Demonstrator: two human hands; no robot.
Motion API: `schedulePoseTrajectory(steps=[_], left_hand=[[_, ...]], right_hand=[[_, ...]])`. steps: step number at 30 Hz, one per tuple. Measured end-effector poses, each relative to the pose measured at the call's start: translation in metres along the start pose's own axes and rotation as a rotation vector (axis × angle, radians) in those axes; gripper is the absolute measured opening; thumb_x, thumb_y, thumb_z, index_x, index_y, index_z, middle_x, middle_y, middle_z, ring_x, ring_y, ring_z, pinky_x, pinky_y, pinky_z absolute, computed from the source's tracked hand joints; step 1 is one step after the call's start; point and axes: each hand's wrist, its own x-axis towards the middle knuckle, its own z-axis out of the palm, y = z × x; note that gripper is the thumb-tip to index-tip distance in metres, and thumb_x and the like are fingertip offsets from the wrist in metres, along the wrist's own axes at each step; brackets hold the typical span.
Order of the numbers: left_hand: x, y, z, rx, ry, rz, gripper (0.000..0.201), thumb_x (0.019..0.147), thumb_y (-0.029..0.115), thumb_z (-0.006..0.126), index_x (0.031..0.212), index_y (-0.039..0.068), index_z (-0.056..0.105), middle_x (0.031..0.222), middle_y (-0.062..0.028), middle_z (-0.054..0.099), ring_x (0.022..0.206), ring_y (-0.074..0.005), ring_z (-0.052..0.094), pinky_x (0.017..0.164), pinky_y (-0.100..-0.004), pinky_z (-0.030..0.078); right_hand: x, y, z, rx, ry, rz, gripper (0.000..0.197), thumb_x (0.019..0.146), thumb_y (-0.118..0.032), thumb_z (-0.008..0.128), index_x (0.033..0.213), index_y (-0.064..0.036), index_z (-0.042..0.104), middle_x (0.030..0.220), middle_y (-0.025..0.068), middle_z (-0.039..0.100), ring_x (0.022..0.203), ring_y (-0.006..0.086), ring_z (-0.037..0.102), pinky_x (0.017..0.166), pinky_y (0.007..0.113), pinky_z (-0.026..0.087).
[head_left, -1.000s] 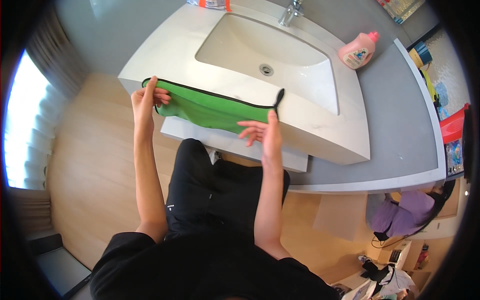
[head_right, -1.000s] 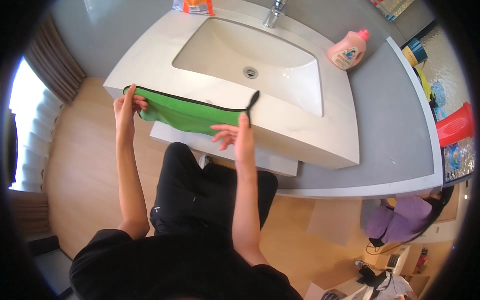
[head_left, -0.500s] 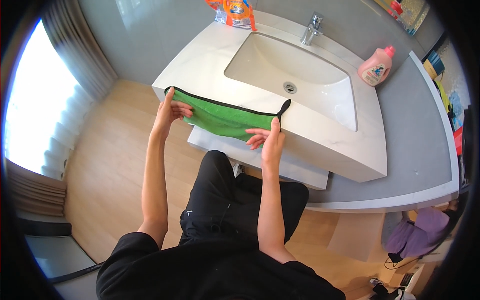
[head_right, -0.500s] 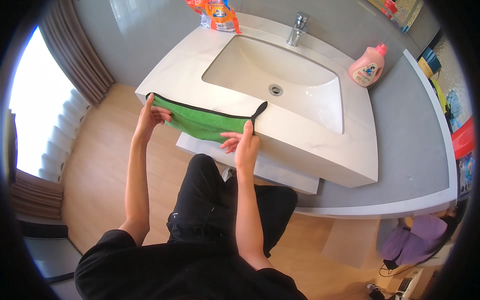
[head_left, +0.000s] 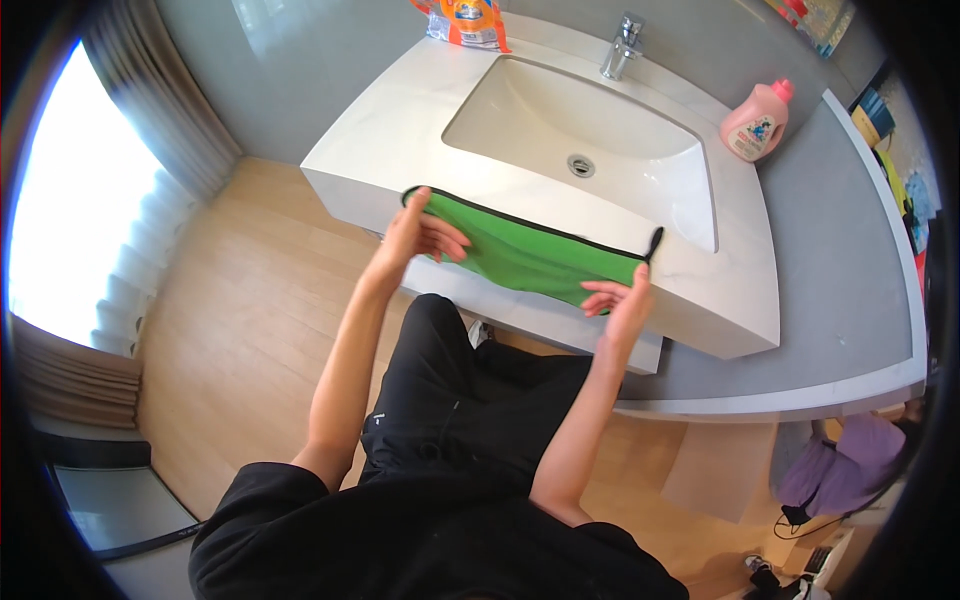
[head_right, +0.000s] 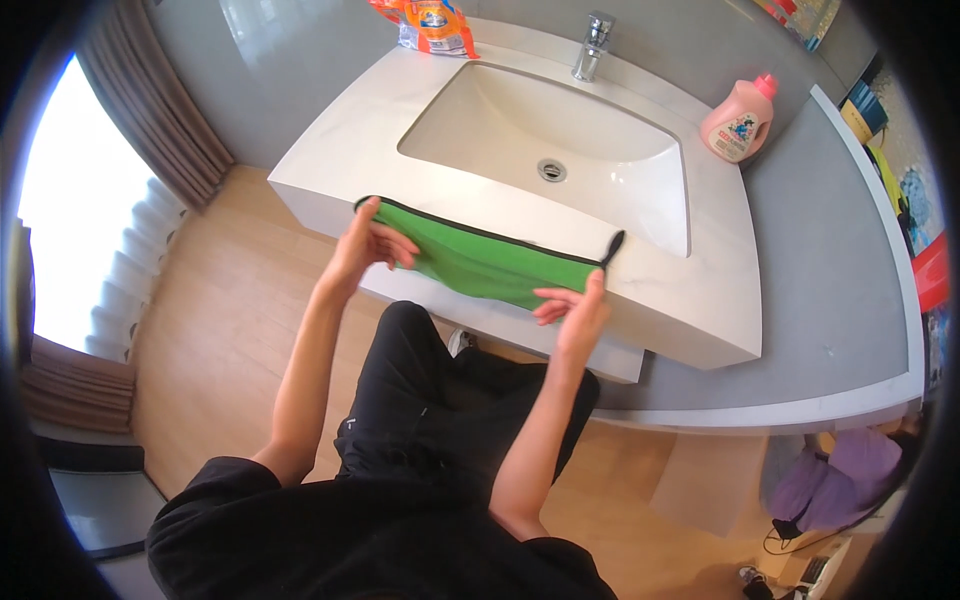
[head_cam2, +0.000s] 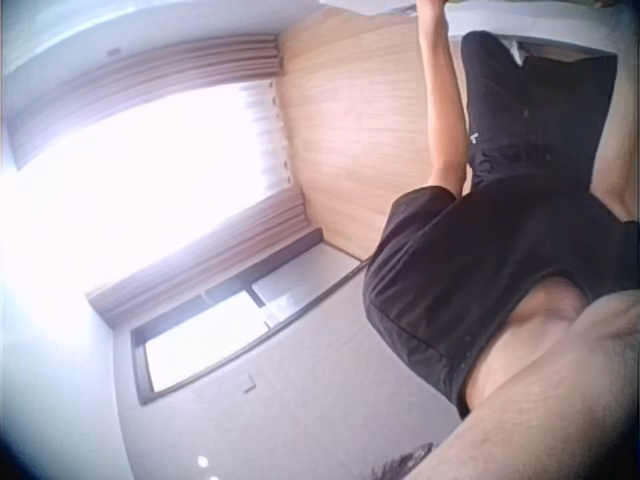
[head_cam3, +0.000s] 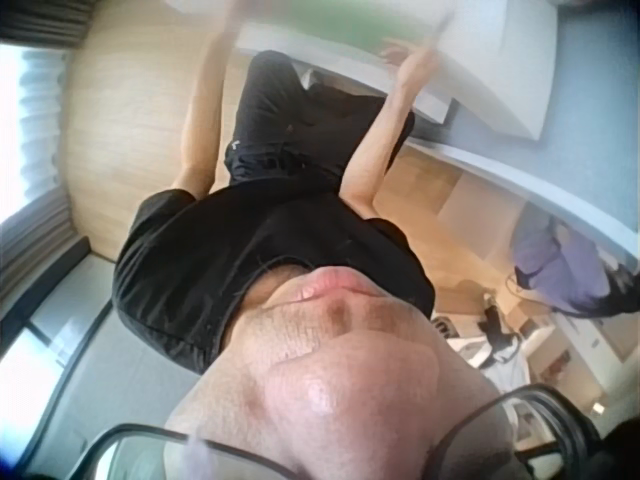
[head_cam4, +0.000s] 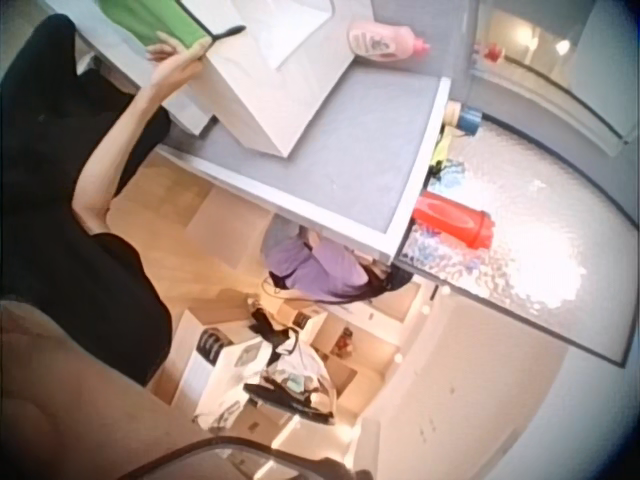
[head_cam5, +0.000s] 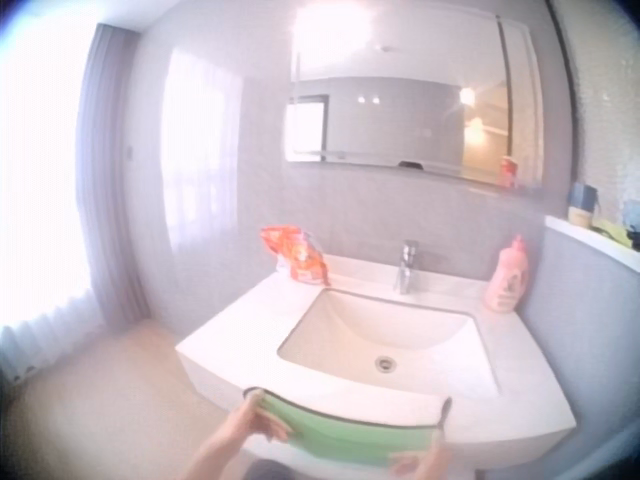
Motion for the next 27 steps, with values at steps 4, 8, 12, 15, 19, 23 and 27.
schedulePoseTrajectory(steps=[4,8,12,15,19,23,27], left_hand=[[-0.001,-0.007,0.063,-0.072,-0.127,0.026,0.080,0.095,0.057,0.021,0.071,-0.003,0.067,0.062,-0.0129,0.065,0.058,-0.0160,0.060,0.059,-0.0252,0.045],[-0.001,-0.012,0.109,-0.139,-0.221,0.026,0.077,0.098,0.051,0.019,0.069,-0.003,0.066,0.059,-0.0123,0.063,0.056,-0.0157,0.059,0.057,-0.0252,0.044],[0.000,-0.017,0.132,-0.155,-0.251,0.047,0.078,0.099,0.051,0.019,0.066,-0.003,0.064,0.058,-0.0109,0.061,0.055,-0.0151,0.058,0.056,-0.0249,0.044],[-0.001,-0.017,0.132,-0.160,-0.224,0.064,0.078,0.098,0.051,0.019,0.063,-0.002,0.064,0.056,-0.0103,0.060,0.054,-0.0145,0.057,0.055,-0.0247,0.043],[0.000,-0.018,0.132,-0.118,-0.231,0.076,0.077,0.098,0.050,0.021,0.062,-0.002,0.063,0.054,-0.0097,0.058,0.053,-0.0140,0.056,0.054,-0.0247,0.043],[0.000,-0.019,0.128,-0.123,-0.220,0.096,0.075,0.100,0.047,0.021,0.063,-0.003,0.064,0.054,-0.0091,0.058,0.051,-0.0133,0.055,0.052,-0.0245,0.042],[-0.002,-0.015,0.134,-0.129,-0.165,0.184,0.073,0.101,0.041,0.020,0.070,-0.004,0.069,0.053,-0.0082,0.059,0.049,-0.0126,0.053,0.051,-0.0245,0.041]], right_hand=[[0.015,0.000,-0.062,0.019,0.122,0.018,0.074,0.095,-0.055,0.032,0.063,0.0050,0.062,0.059,0.0174,0.063,0.042,0.0182,0.054,0.043,0.028,0.044],[0.025,-0.006,-0.111,0.067,0.207,0.003,0.066,0.095,-0.052,0.039,0.069,0.0050,0.061,0.064,0.0187,0.064,0.043,0.0185,0.054,0.045,0.028,0.044],[0.027,-0.008,-0.127,0.037,0.285,-0.009,0.070,0.096,-0.050,0.034,0.066,0.0071,0.060,0.063,0.0193,0.064,0.042,0.0199,0.053,0.045,0.030,0.044],[0.026,-0.005,-0.125,0.084,0.250,-0.013,0.068,0.097,-0.048,0.034,0.066,0.0068,0.060,0.064,0.0197,0.064,0.042,0.0198,0.052,0.045,0.030,0.044],[0.025,-0.006,-0.125,0.057,0.232,-0.039,0.069,0.098,-0.047,0.033,0.066,0.0072,0.060,0.064,0.0200,0.064,0.042,0.0196,0.052,0.045,0.030,0.044],[0.022,-0.010,-0.120,0.050,0.243,-0.035,0.069,0.099,-0.046,0.032,0.064,0.0072,0.059,0.064,0.0198,0.064,0.042,0.0192,0.051,0.045,0.030,0.044],[0.021,-0.010,-0.119,0.064,0.257,-0.034,0.071,0.099,-0.047,0.032,0.064,0.0080,0.059,0.064,0.0200,0.063,0.042,0.0187,0.050,0.046,0.030,0.043]])
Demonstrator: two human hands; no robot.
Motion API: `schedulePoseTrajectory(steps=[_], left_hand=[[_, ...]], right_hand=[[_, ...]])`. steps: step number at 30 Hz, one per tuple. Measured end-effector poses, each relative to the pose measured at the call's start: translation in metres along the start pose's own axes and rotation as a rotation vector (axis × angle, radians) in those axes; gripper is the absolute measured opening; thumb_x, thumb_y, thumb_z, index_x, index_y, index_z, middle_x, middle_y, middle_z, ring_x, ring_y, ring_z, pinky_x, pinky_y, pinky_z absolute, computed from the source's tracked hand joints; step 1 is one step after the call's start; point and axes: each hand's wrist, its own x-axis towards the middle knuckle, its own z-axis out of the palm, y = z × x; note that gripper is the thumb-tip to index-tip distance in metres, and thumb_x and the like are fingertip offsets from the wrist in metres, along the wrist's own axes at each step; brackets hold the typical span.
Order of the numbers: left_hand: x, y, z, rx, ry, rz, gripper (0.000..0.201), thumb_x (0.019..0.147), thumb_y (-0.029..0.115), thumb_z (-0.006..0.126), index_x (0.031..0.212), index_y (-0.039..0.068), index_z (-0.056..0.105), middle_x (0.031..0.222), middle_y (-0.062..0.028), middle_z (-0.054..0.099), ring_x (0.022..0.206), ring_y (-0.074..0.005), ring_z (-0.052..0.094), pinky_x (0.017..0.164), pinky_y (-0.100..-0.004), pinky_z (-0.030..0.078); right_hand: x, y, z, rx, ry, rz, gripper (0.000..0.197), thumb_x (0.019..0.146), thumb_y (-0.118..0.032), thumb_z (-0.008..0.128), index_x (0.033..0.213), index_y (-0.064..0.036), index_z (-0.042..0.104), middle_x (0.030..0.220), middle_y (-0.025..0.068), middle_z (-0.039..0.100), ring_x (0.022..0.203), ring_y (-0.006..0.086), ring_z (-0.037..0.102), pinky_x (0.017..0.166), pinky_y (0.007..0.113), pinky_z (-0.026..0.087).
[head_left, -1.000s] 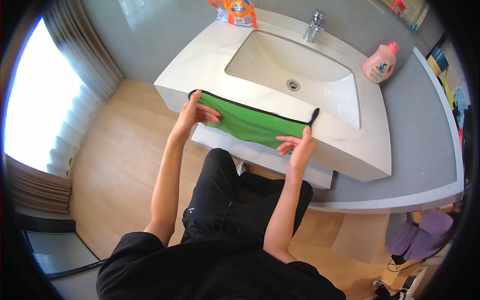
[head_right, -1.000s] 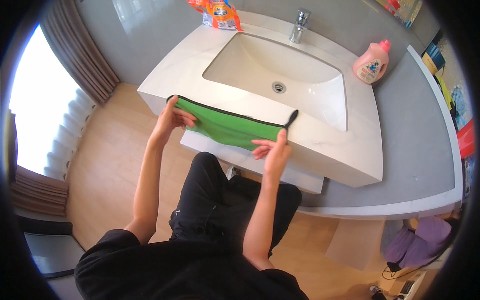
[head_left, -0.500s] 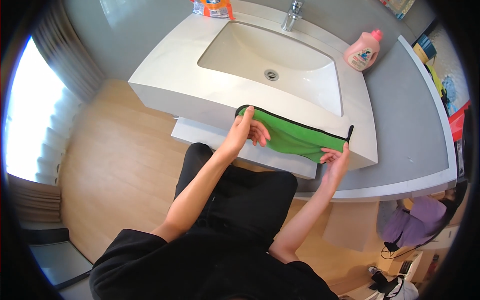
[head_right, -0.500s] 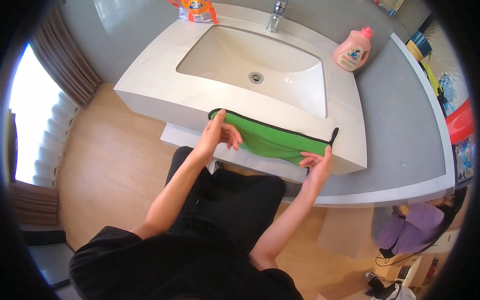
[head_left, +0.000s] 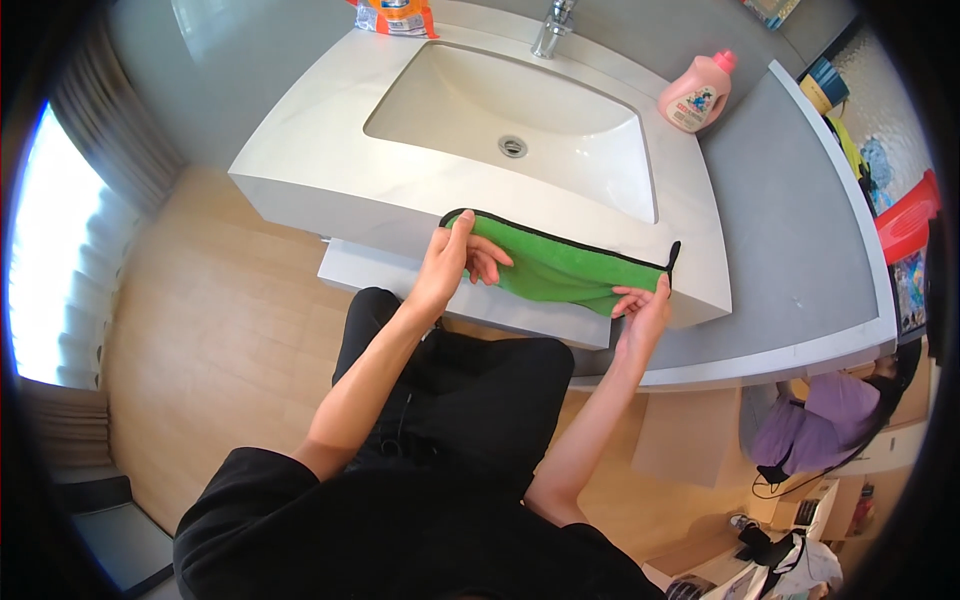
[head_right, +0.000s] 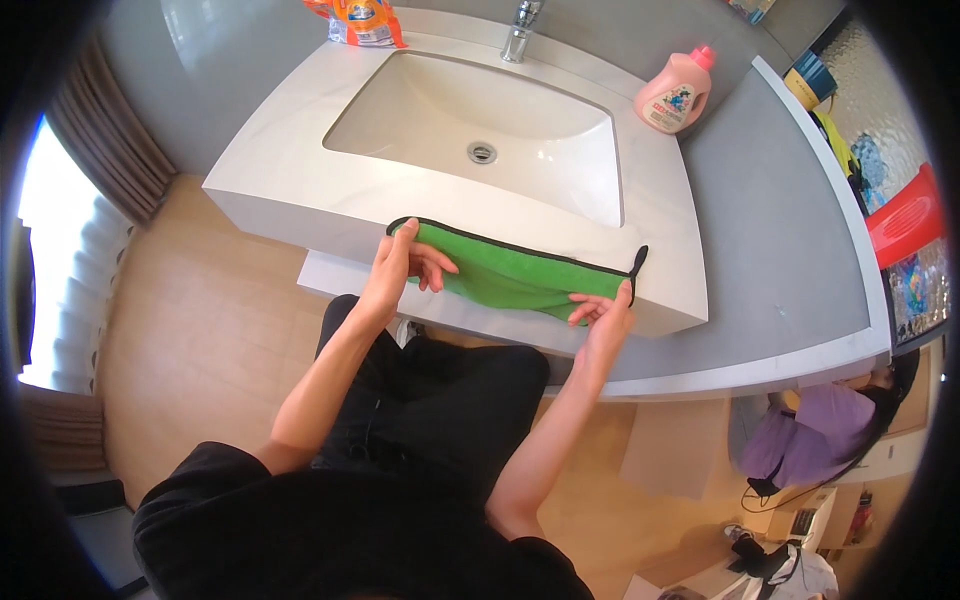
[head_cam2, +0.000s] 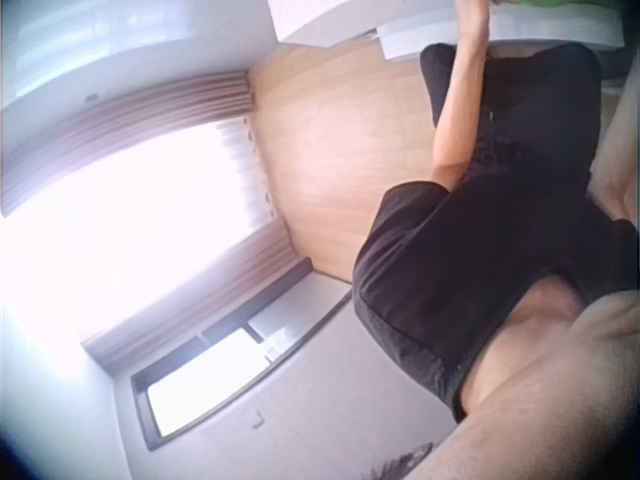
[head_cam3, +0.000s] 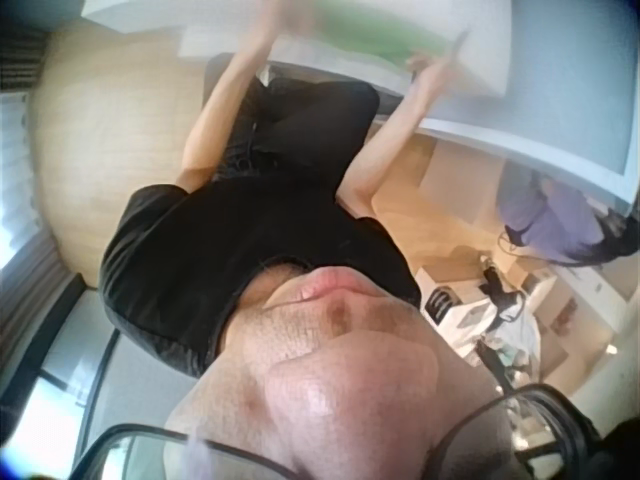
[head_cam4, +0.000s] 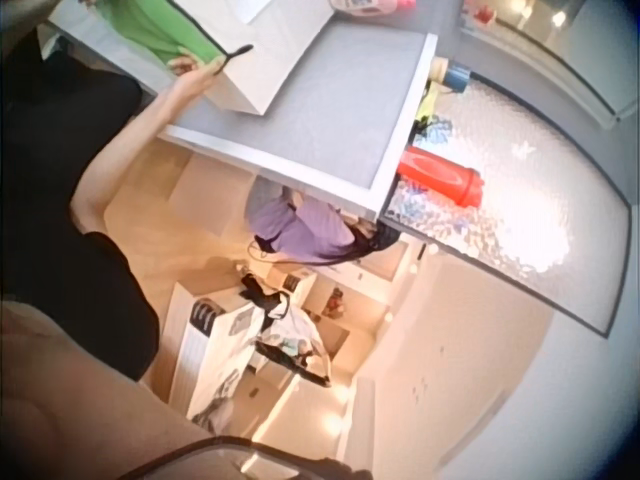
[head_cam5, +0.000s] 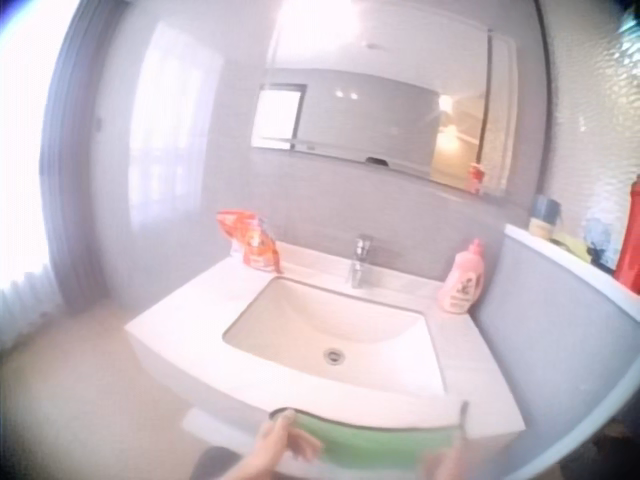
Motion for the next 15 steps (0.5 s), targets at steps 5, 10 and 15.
schedulePoseTrajectory(steps=[5,10,15], left_hand=[[0.000,0.002,-0.003,0.030,0.054,0.024,0.071,0.100,0.038,0.022,0.072,-0.006,0.070,0.051,-0.0083,0.058,0.049,-0.0134,0.053,0.050,-0.0248,0.040],[-0.002,0.008,-0.033,-0.008,0.153,-0.003,0.067,0.098,0.040,0.028,0.072,-0.007,0.069,0.056,-0.0120,0.062,0.049,-0.0152,0.054,0.051,-0.0258,0.040],[-0.007,0.019,-0.088,0.033,0.215,-0.003,0.063,0.096,0.041,0.033,0.070,-0.005,0.068,0.058,-0.0130,0.064,0.049,-0.0150,0.056,0.051,-0.0252,0.041]], right_hand=[[-0.003,0.003,0.012,0.076,0.042,-0.009,0.066,0.098,-0.047,0.038,0.065,0.0057,0.060,0.058,0.0171,0.061,0.039,0.0177,0.048,0.042,0.029,0.041],[-0.015,0.005,0.037,0.059,-0.017,0.023,0.066,0.097,-0.048,0.040,0.061,0.0042,0.059,0.058,0.0173,0.061,0.039,0.0179,0.048,0.042,0.029,0.041],[-0.037,0.015,0.087,0.152,-0.125,0.071,0.061,0.096,-0.046,0.042,0.061,0.0013,0.058,0.057,0.0168,0.061,0.037,0.0178,0.047,0.041,0.029,0.041]])
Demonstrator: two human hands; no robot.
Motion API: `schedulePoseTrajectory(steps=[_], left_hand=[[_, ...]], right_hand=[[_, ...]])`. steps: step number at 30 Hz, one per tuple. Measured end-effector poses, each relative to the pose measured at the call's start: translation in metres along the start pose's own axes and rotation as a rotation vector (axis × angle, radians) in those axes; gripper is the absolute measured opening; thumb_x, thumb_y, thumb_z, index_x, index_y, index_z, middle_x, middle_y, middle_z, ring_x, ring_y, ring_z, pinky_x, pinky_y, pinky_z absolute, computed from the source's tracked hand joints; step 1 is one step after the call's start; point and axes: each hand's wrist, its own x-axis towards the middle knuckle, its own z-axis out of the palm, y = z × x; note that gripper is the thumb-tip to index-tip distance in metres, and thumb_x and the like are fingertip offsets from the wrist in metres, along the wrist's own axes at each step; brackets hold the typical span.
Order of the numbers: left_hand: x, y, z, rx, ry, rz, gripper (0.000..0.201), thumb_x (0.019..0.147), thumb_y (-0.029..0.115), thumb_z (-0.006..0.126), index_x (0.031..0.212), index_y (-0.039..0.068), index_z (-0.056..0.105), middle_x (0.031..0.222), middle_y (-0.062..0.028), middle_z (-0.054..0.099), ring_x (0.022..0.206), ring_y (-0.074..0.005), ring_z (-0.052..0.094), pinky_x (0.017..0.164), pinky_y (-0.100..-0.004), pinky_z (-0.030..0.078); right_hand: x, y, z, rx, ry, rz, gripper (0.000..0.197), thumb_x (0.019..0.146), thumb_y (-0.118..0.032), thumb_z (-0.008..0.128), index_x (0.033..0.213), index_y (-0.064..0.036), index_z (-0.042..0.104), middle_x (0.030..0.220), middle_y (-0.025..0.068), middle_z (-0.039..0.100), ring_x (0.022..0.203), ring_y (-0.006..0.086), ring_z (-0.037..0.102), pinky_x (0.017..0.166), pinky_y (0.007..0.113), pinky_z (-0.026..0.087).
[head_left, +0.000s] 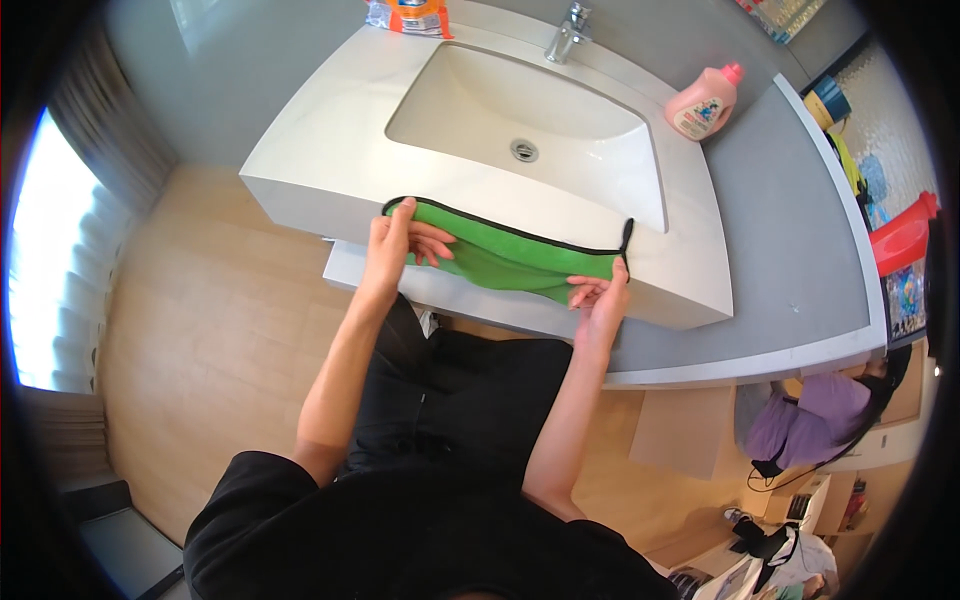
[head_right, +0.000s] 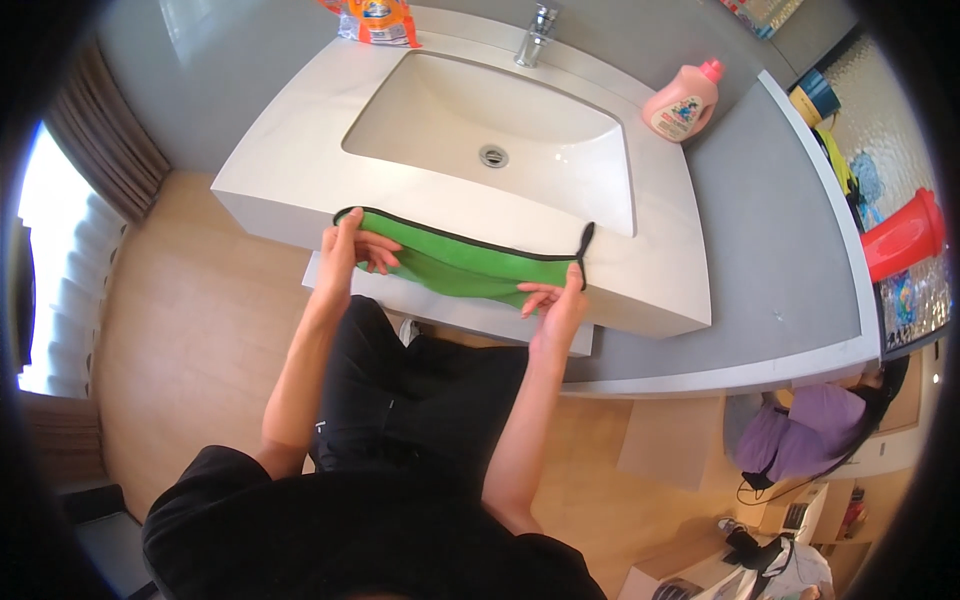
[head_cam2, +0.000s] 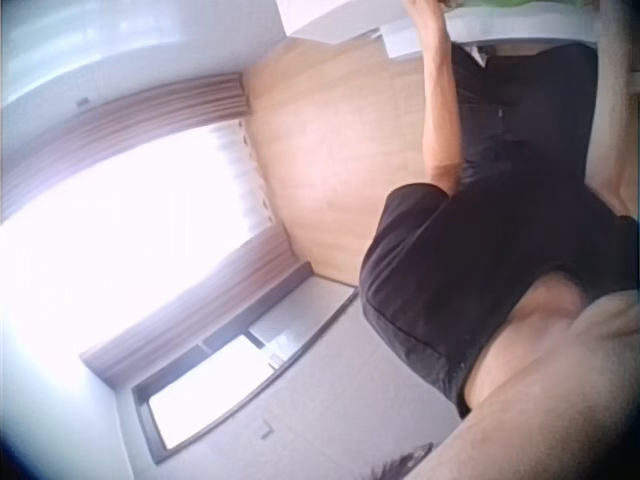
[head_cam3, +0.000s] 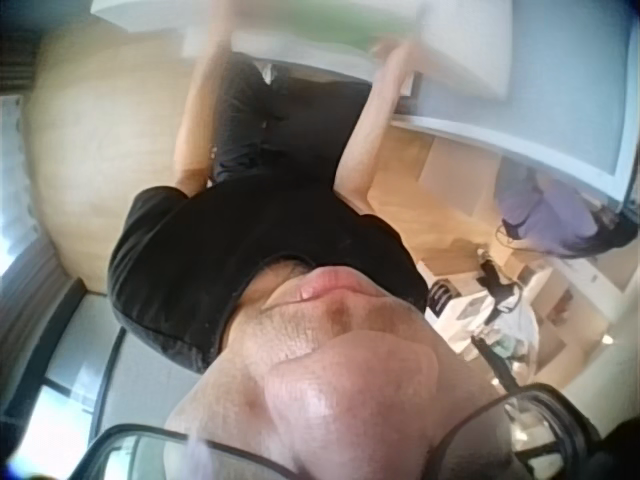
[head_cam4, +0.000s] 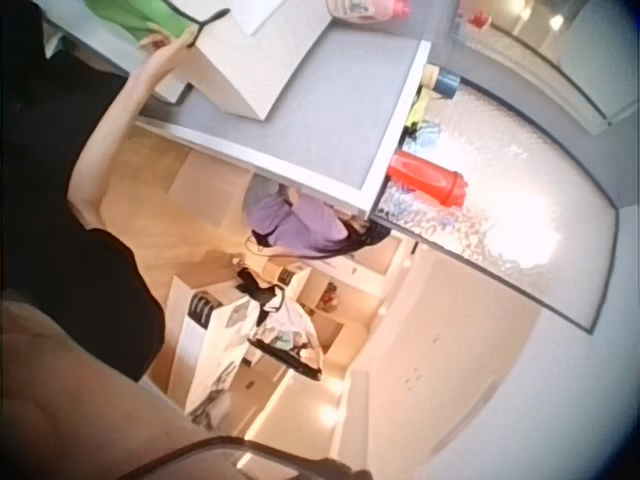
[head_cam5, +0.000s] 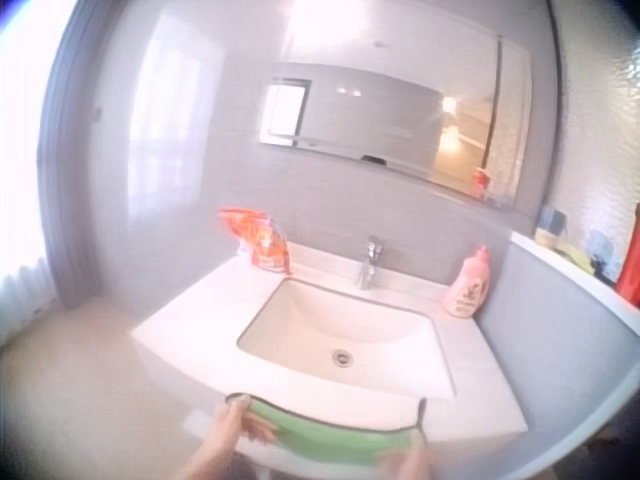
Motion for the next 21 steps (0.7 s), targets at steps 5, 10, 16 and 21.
schedulePoseTrajectory(steps=[5,10,16,21], left_hand=[[0.015,0.010,-0.078,0.054,0.152,-0.002,0.061,0.095,0.039,0.035,0.070,-0.005,0.069,0.061,-0.0141,0.066,0.049,-0.0156,0.058,0.050,-0.0248,0.041],[0.022,0.034,-0.164,0.177,0.319,0.007,0.061,0.093,0.045,0.039,0.069,-0.003,0.068,0.062,-0.0119,0.066,0.053,-0.0147,0.059,0.054,-0.0245,0.042],[0.026,0.043,-0.200,0.149,0.335,-0.045,0.060,0.094,0.045,0.039,0.074,-0.003,0.068,0.065,-0.0101,0.066,0.058,-0.0142,0.059,0.057,-0.0246,0.042],[0.022,0.040,-0.202,0.119,0.276,-0.036,0.063,0.097,0.048,0.036,0.074,-0.002,0.068,0.064,-0.0096,0.065,0.057,-0.0142,0.058,0.056,-0.0252,0.042]], right_hand=[[-0.020,0.022,0.063,0.021,-0.212,0.016,0.060,0.099,-0.045,0.036,0.068,0.0020,0.057,0.064,0.0207,0.065,0.038,0.0171,0.051,0.040,0.029,0.042],[-0.052,0.038,0.147,-0.019,-0.359,0.035,0.072,0.100,-0.046,0.032,0.059,0.0064,0.060,0.056,0.0161,0.062,0.038,0.0151,0.049,0.040,0.027,0.040],[-0.072,0.046,0.191,0.007,-0.414,0.009,0.070,0.101,-0.041,0.031,0.064,0.0075,0.066,0.049,0.0096,0.057,0.041,0.0118,0.048,0.044,0.023,0.039],[-0.071,0.044,0.186,-0.049,-0.426,-0.041,0.070,0.101,-0.041,0.032,0.063,0.0074,0.065,0.051,0.0100,0.059,0.041,0.0109,0.049,0.043,0.022,0.039]])
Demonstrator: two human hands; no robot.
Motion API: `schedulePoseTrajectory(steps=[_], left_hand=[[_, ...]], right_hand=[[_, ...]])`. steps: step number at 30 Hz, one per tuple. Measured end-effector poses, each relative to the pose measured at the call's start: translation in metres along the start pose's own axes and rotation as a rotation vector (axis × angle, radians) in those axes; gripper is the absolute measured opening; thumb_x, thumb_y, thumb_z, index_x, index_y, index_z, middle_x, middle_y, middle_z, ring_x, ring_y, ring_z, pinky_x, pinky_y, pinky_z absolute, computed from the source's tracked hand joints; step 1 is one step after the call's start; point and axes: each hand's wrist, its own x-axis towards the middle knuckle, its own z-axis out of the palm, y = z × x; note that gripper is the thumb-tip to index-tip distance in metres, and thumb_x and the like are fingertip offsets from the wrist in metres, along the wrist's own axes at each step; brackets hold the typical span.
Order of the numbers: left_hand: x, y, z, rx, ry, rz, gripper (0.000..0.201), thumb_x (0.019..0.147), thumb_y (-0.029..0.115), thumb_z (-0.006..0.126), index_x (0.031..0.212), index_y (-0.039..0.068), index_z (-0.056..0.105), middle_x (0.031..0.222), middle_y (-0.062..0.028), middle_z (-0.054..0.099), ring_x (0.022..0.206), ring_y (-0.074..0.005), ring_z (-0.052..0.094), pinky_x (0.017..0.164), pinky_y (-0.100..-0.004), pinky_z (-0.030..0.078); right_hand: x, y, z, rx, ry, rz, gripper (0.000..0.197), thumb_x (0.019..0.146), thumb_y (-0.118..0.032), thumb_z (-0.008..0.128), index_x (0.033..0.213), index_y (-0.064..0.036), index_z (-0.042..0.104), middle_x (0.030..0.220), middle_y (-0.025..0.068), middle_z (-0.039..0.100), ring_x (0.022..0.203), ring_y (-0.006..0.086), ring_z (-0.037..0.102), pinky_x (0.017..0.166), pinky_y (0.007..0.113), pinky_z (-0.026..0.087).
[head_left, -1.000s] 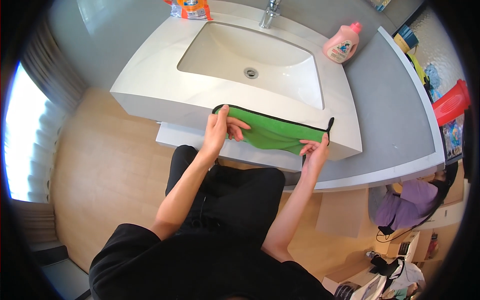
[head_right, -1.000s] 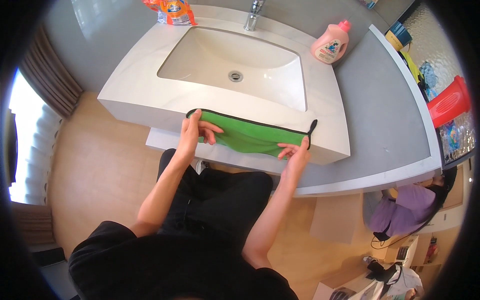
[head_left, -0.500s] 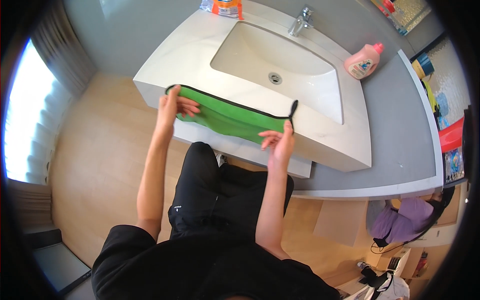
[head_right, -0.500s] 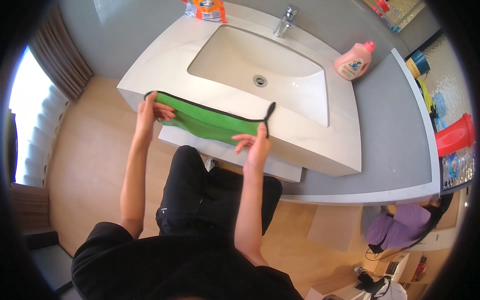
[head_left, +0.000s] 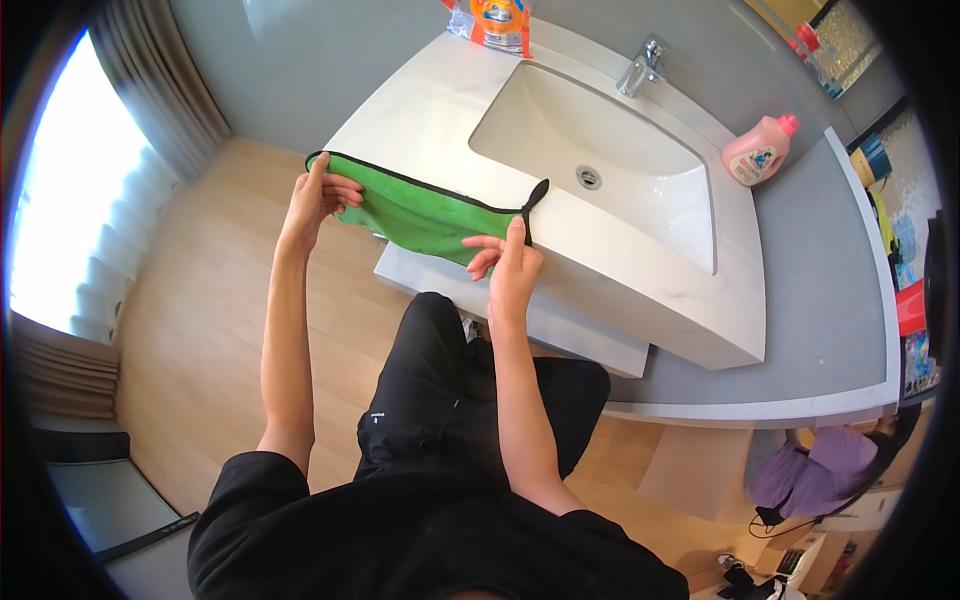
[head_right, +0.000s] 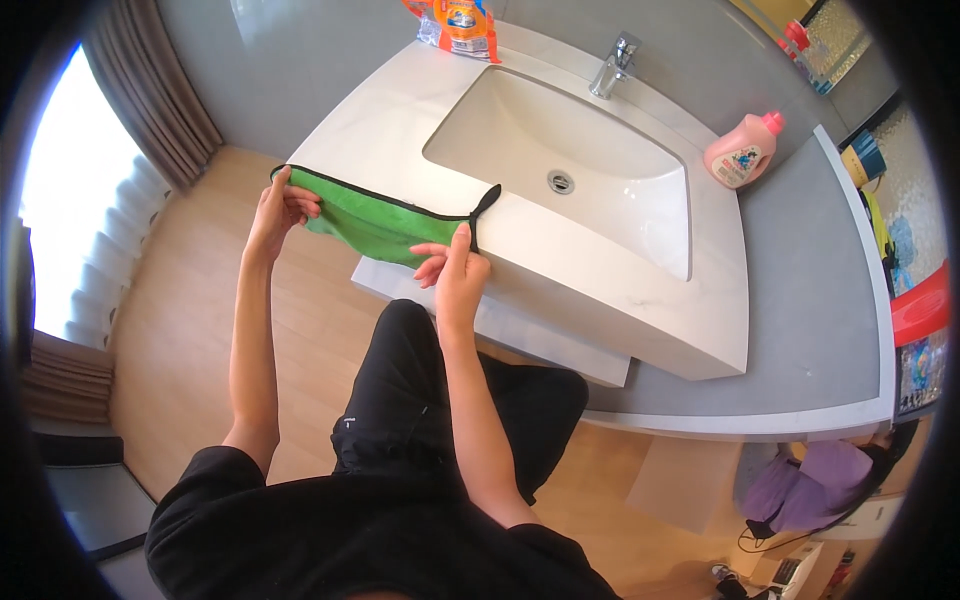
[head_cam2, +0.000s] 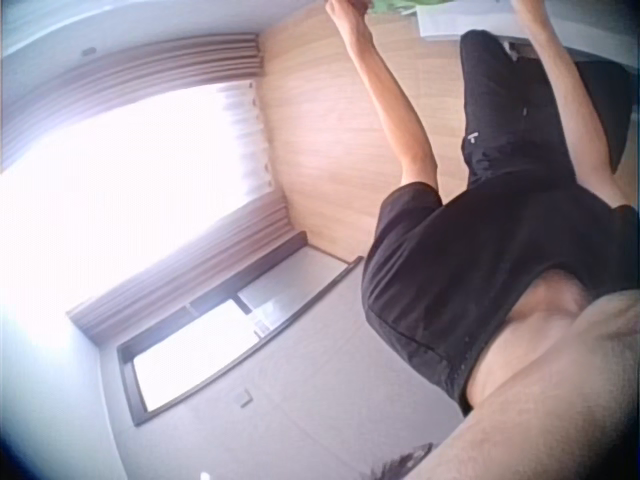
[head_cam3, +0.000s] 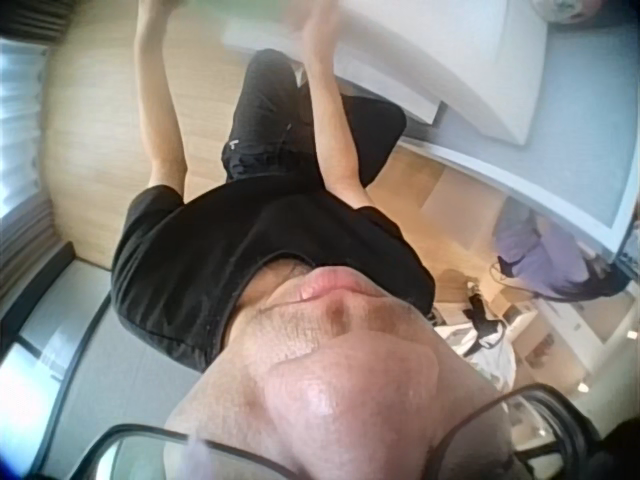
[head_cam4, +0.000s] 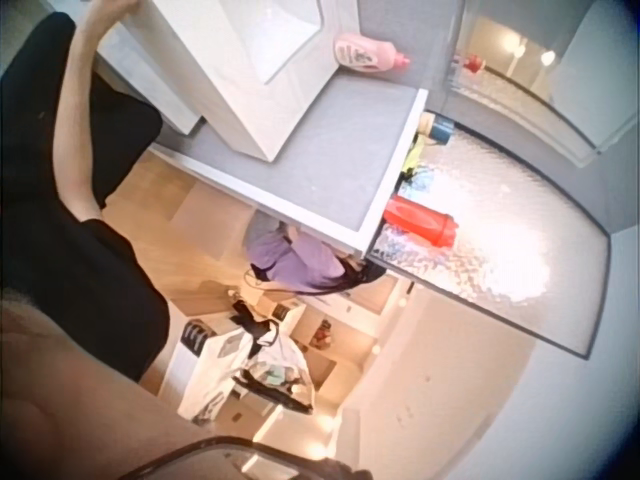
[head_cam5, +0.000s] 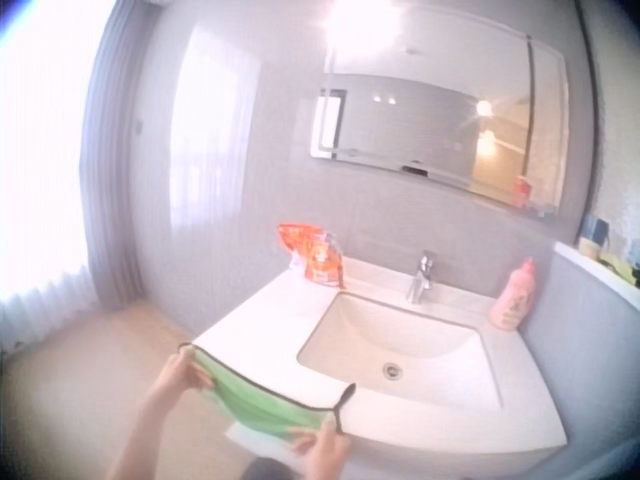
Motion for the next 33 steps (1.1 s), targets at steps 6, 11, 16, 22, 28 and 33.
schedulePoseTrajectory(steps=[6,11,16,22,28,33], left_hand=[[-0.006,-0.001,0.014,0.055,-0.083,-0.025,0.069,0.097,0.051,0.032,0.077,-0.003,0.069,0.064,-0.0092,0.065,0.057,-0.0137,0.059,0.056,-0.0236,0.044],[-0.037,-0.004,0.092,0.025,-0.203,-0.109,0.057,0.098,0.049,0.036,0.066,0.005,0.054,0.059,-0.0115,0.062,0.054,-0.0197,0.063,0.051,-0.0268,0.046],[-0.077,-0.021,0.196,-0.086,-0.570,-0.091,0.070,0.100,0.049,0.024,0.071,-0.001,0.064,0.062,-0.0107,0.066,0.053,-0.0158,0.062,0.049,-0.0235,0.044],[-0.109,-0.029,0.277,-0.217,-0.580,-0.072,0.074,0.101,0.047,0.022,0.065,-0.003,0.062,0.056,-0.0104,0.061,0.052,-0.0151,0.058,0.051,-0.0247,0.042],[-0.117,-0.028,0.292,-0.112,-0.573,-0.036,0.077,0.101,0.046,0.018,0.068,-0.004,0.066,0.054,-0.0093,0.058,0.052,-0.0141,0.056,0.051,-0.0251,0.042],[-0.122,-0.028,0.304,-0.141,-0.548,-0.024,0.076,0.101,0.046,0.019,0.066,-0.004,0.066,0.052,-0.0088,0.057,0.052,-0.0139,0.055,0.051,-0.0244,0.041]], right_hand=[[-0.001,-0.001,-0.023,0.037,0.069,0.042,0.070,0.101,-0.041,0.034,0.061,0.0083,0.063,0.056,0.0128,0.062,0.040,0.0116,0.048,0.042,0.024,0.039],[-0.003,-0.014,-0.068,0.116,0.170,0.049,0.061,0.098,-0.039,0.040,0.063,0.0063,0.059,0.065,0.0198,0.065,0.040,0.0149,0.049,0.040,0.027,0.040],[-0.006,-0.022,-0.125,0.096,0.303,0.017,0.059,0.097,-0.041,0.044,0.061,0.0037,0.059,0.063,0.0197,0.064,0.036,0.0153,0.046,0.036,0.027,0.038],[-0.012,-0.034,-0.223,0.041,0.563,-0.027,0.058,0.094,-0.045,0.048,0.059,-0.0003,0.058,0.058,0.0156,0.062,0.035,0.0129,0.044,0.035,0.025,0.036],[-0.022,-0.066,-0.327,-0.239,0.737,-0.021,0.059,0.093,-0.046,0.052,0.057,0.0010,0.058,0.050,0.0096,0.055,0.040,0.0124,0.045,0.041,0.027,0.038],[-0.027,-0.074,-0.317,-0.118,0.666,0.001,0.067,0.095,-0.046,0.045,0.056,0.0058,0.060,0.051,0.0123,0.056,0.042,0.0154,0.048,0.047,0.027,0.040]])
